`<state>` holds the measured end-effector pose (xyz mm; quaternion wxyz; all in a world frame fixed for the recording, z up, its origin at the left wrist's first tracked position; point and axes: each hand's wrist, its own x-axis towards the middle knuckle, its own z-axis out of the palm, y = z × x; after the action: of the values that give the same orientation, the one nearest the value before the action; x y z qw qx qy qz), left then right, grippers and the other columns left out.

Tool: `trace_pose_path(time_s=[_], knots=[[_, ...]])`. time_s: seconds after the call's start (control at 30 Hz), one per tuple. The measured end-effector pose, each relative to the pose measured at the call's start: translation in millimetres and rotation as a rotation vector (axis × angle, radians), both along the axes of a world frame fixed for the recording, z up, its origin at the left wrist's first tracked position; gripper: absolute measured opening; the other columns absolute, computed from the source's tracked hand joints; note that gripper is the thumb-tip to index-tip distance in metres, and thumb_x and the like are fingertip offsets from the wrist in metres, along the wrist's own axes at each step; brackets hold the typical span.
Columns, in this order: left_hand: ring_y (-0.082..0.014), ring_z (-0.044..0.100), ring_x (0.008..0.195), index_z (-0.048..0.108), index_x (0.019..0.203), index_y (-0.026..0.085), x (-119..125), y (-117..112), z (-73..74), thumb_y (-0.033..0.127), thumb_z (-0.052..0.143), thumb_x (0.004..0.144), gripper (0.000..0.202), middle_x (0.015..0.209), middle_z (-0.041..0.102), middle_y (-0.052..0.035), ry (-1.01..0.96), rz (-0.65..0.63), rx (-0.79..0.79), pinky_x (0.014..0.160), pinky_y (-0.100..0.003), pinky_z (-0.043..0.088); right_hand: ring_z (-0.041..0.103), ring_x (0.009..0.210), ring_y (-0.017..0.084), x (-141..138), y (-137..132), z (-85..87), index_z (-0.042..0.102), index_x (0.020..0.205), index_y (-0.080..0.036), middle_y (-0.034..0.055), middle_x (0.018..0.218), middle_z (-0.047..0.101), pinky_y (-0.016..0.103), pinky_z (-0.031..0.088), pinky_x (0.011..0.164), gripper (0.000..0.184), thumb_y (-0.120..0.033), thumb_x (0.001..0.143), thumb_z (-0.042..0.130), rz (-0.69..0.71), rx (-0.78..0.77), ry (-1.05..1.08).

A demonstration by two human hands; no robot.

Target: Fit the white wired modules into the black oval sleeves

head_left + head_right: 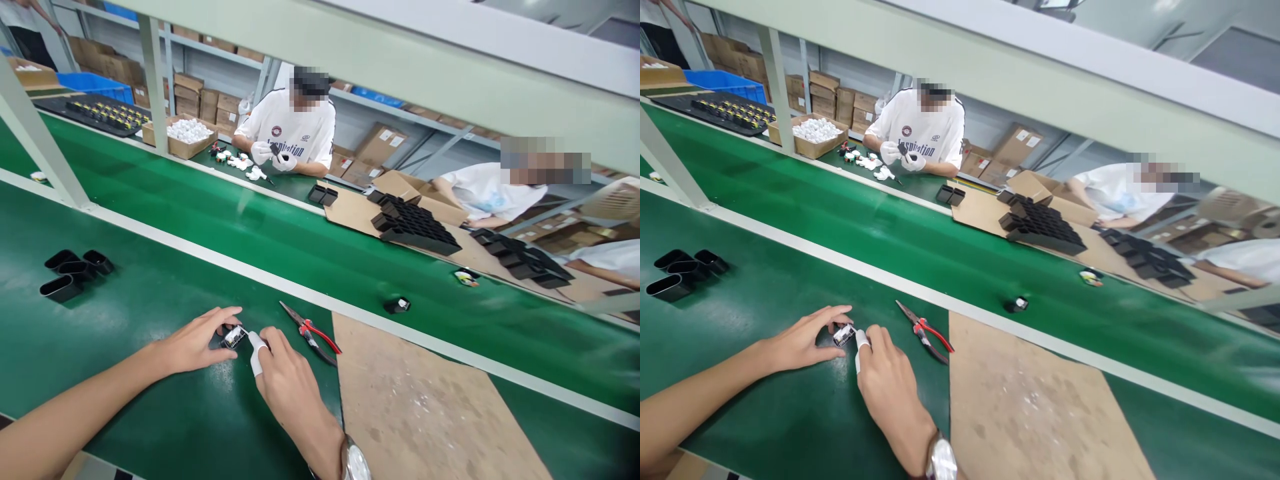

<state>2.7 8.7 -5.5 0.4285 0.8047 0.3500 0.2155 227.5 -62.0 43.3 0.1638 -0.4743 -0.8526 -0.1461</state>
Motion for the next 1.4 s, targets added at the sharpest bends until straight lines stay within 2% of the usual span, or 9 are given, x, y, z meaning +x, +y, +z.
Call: trace_pose_path(time_s=[0.13, 0.3, 0.47, 0.73, 0.93, 1.03, 1.23, 1.3, 1.4], knots=[[-0.0256, 0.066, 0.126, 0.033, 0.159, 0.035, -0.4, -0.6, 0.3, 0.024, 0.066, 0.097, 0.072, 0.142, 0.065, -0.0055, 0.001, -0.018, 0.021, 0.106, -0.040, 0.056, 0.055, 0.074, 0.022, 4.1, 2.8, 6.0, 0.058, 0.081, -0.021, 0.0080, 0.089, 0.058, 0.033, 0.040, 0.046, 0.030, 0.006, 0.075, 0.047, 0.044, -0.040, -0.007], [-0.0260, 0.064, 0.130, 0.031, 0.160, 0.035, -1.6, -0.1, -3.1, 0.023, 0.064, 0.098, 0.071, 0.142, 0.065, -0.0052, 0.007, -0.013, 0.032, 0.108, -0.042, 0.055, 0.059, 0.080, 0.021, 13.6, 1.4, 10.7, 0.059, 0.085, -0.020, 0.0089, 0.097, 0.061, 0.034, 0.044, 0.052, 0.027, 0.003, 0.084, 0.046, 0.050, -0.073, 0.026], [-0.0260, 0.062, 0.131, 0.030, 0.159, 0.035, -1.1, 1.0, -2.2, 0.022, 0.063, 0.098, 0.070, 0.140, 0.066, -0.0048, -0.009, -0.033, 0.032, 0.110, -0.041, 0.053, 0.058, 0.078, 0.020, 16.7, 5.1, 1.0, 0.061, 0.088, -0.019, 0.0086, 0.097, 0.061, 0.033, 0.043, 0.053, 0.025, -0.001, 0.092, 0.045, 0.076, -0.111, 0.090], [-0.0254, 0.063, 0.131, 0.029, 0.160, 0.037, -1.1, 2.2, -0.5, 0.024, 0.063, 0.099, 0.070, 0.141, 0.066, -0.0030, -0.006, -0.031, -0.010, 0.113, -0.042, 0.050, 0.059, 0.080, 0.020, 19.1, 12.3, -14.2, 0.063, 0.093, -0.018, 0.0093, 0.101, 0.062, 0.032, 0.042, 0.056, 0.023, -0.005, 0.097, 0.045, 0.107, -0.148, 0.184], [-0.0264, 0.060, 0.134, 0.028, 0.160, 0.037, -1.4, 2.2, -0.9, 0.024, 0.060, 0.101, 0.069, 0.144, 0.065, -0.0028, 0.006, -0.035, -0.026, 0.114, -0.045, 0.048, 0.059, 0.079, 0.018, 21.0, 27.7, -18.0, 0.064, 0.099, -0.017, 0.0078, 0.102, 0.063, 0.031, 0.044, 0.060, 0.019, -0.006, 0.099, 0.048, 0.194, -0.270, 0.321], [-0.0269, 0.060, 0.135, 0.028, 0.161, 0.036, -1.5, 2.2, -2.0, 0.026, 0.060, 0.102, 0.068, 0.143, 0.066, -0.0038, 0.011, -0.037, -0.030, 0.114, -0.045, 0.048, 0.059, 0.082, 0.017, 21.0, 36.7, -14.8, 0.063, 0.096, -0.018, 0.0069, 0.101, 0.063, 0.030, 0.043, 0.062, 0.018, -0.006, 0.099, 0.050, 0.247, -0.301, 0.318], [-0.0277, 0.056, 0.139, 0.028, 0.161, 0.034, -0.9, 2.7, -1.2, 0.026, 0.060, 0.102, 0.068, 0.143, 0.066, -0.0049, 0.004, -0.049, -0.033, 0.116, -0.046, 0.046, 0.054, 0.078, 0.019, 23.4, 41.8, 3.7, 0.061, 0.084, -0.019, 0.0062, 0.096, 0.064, 0.032, 0.035, 0.056, 0.020, -0.001, 0.091, 0.055, 0.282, -0.291, 0.023], [-0.0277, 0.055, 0.140, 0.026, 0.161, 0.034, -0.8, 3.1, -0.4, 0.026, 0.060, 0.102, 0.069, 0.144, 0.066, -0.0046, 0.006, -0.051, -0.046, 0.117, -0.047, 0.046, 0.054, 0.077, 0.018, 26.6, 39.9, 8.6, 0.060, 0.083, -0.019, 0.0061, 0.094, 0.064, 0.032, 0.034, 0.056, 0.021, 0.000, 0.088, 0.053, 0.269, -0.278, 0.015], [-0.0277, 0.056, 0.140, 0.026, 0.162, 0.034, -0.9, 3.6, 0.0, 0.025, 0.060, 0.101, 0.070, 0.144, 0.066, -0.0043, 0.008, -0.063, -0.052, 0.117, -0.047, 0.045, 0.054, 0.077, 0.018, 30.5, 36.8, 9.3, 0.062, 0.090, -0.018, 0.0068, 0.098, 0.064, 0.032, 0.036, 0.057, 0.022, 0.000, 0.090, 0.050, 0.257, -0.252, 0.101]])
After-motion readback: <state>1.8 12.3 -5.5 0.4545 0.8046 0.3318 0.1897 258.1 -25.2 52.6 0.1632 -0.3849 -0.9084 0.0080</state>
